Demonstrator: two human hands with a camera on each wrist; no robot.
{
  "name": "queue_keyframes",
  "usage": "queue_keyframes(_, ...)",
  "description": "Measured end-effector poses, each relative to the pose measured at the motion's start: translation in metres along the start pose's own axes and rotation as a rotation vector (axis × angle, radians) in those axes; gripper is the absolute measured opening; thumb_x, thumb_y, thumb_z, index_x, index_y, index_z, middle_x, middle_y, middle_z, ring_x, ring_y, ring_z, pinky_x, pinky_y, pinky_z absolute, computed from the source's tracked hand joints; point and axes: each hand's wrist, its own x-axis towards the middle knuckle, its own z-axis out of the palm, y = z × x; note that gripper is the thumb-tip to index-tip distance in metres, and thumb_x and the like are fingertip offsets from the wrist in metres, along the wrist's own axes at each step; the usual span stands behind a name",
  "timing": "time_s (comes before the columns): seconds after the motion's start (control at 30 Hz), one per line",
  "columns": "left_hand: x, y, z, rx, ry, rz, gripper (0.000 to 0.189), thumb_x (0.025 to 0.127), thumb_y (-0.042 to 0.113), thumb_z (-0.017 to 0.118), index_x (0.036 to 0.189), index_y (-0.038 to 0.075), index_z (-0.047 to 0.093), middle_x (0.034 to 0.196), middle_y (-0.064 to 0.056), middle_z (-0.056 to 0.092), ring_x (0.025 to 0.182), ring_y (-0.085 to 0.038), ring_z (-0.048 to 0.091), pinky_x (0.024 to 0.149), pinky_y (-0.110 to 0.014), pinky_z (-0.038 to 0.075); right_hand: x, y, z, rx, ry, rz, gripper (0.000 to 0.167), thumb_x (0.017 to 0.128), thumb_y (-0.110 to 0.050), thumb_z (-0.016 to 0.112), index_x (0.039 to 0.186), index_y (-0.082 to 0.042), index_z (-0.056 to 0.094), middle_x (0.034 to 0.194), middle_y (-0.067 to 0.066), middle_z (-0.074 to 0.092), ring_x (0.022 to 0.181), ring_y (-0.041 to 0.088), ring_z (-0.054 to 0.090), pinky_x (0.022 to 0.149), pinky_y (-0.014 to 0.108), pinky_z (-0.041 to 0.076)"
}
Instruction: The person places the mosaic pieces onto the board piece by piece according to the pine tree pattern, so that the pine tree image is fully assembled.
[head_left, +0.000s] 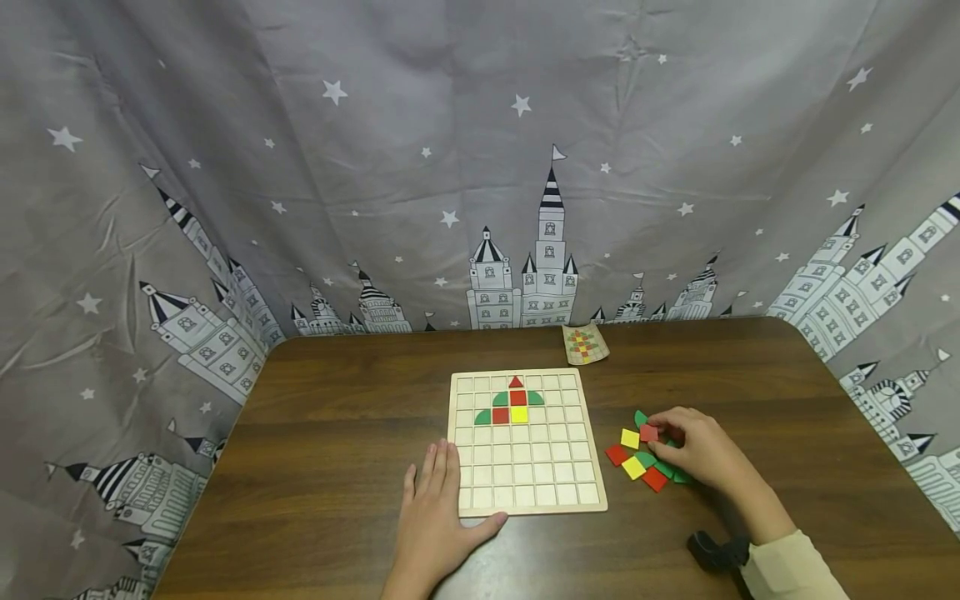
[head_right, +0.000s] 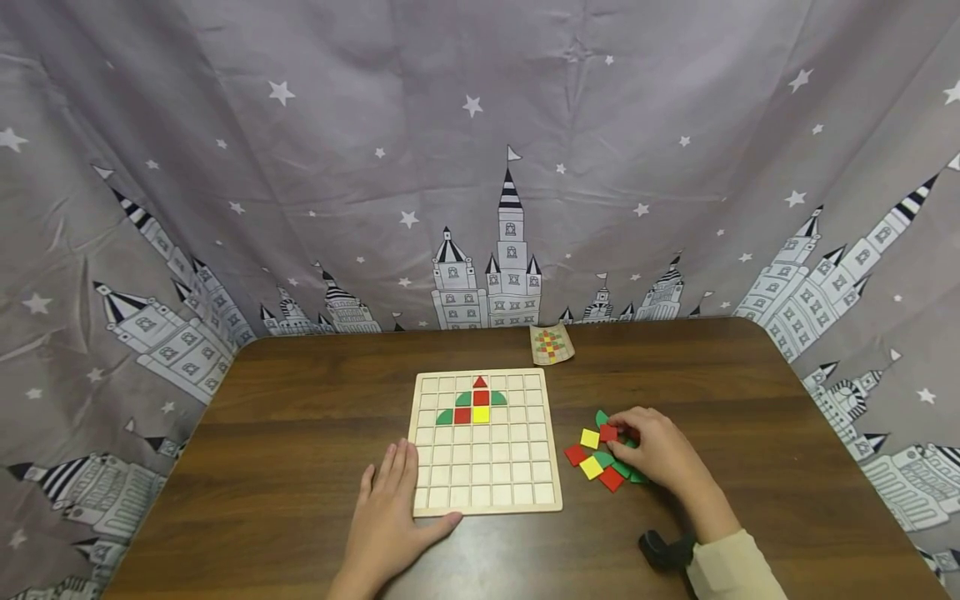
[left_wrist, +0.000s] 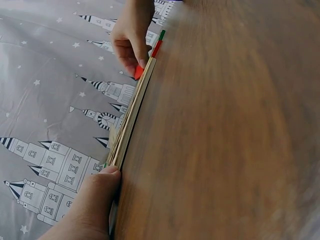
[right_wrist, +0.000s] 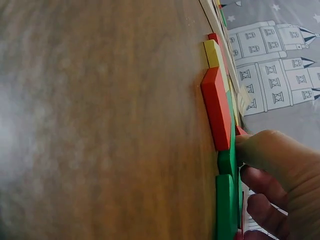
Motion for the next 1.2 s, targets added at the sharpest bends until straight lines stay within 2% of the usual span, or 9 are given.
queue_keyframes(0.23,0.000,0.000,0.001,0.001,0.014,0.003,0.121,0.071,0.088,0.055,0.154,0.003,0.033,0.162,-0.015,0.031,0.152,-0.032,0.025,0.120,-0.057,0.020,0.003,0.002,-0.002,0.006,0.018,-0.039,0.026,0.080,-0.015,0.082,0.103,-0.008,0.074,0.094,-0.001,0.070,0.076,0.006,0.052,0.065,0.021,0.050)
queue_keyframes(0.43,0.000,0.000,0.000,-0.008,-0.005,-0.008,0.121,0.072,0.088,0.054,0.155,0.004,0.030,0.163,-0.014,0.029,0.153,-0.031,0.023,0.121,-0.056,0.018,0.011,0.004,-0.004,0.012,0.038,-0.078,0.023,0.077,-0.013,0.084,0.097,-0.006,0.075,0.087,-0.001,0.070,0.072,0.005,0.055,0.063,0.020,0.053)
queue_keyframes(0.6,0.000,0.001,0.000,-0.013,-0.001,-0.011,0.120,0.071,0.087,0.056,0.155,0.004,0.032,0.162,-0.015,0.029,0.153,-0.031,0.024,0.121,-0.057,0.019,0.014,0.004,-0.003,0.012,0.034,-0.066,0.022,0.077,-0.014,0.084,0.095,-0.006,0.075,0.082,-0.003,0.068,0.070,0.003,0.054,0.061,0.019,0.051)
queue_keyframes(0.9,0.001,0.001,0.000,-0.010,-0.002,-0.021,0.120,0.071,0.087,0.056,0.155,0.004,0.032,0.163,-0.014,0.029,0.153,-0.031,0.024,0.120,-0.057,0.019,0.013,0.004,-0.004,0.024,0.020,-0.028,0.029,0.077,-0.015,0.085,0.102,-0.005,0.075,0.085,-0.002,0.065,0.073,0.005,0.052,0.061,0.019,0.049)
queue_keyframes(1.03,0.000,0.001,0.000,-0.011,0.015,-0.012,0.120,0.071,0.087,0.057,0.154,0.003,0.034,0.162,-0.015,0.031,0.152,-0.032,0.026,0.120,-0.057,0.020,0.017,-0.001,-0.004,0.013,0.009,-0.014,0.029,0.079,-0.020,0.084,0.104,-0.008,0.074,0.090,-0.002,0.068,0.075,0.007,0.054,0.065,0.021,0.050)
queue_keyframes(1.2,0.001,0.001,0.000,-0.010,0.001,-0.013,0.121,0.071,0.087,0.055,0.154,0.003,0.032,0.162,-0.014,0.030,0.152,-0.031,0.024,0.120,-0.057,0.019,0.029,-0.020,0.002,0.011,-0.047,-0.020,0.031,0.083,-0.030,0.080,0.107,-0.012,0.075,0.096,-0.003,0.069,0.080,0.011,0.055,0.070,0.027,0.051)
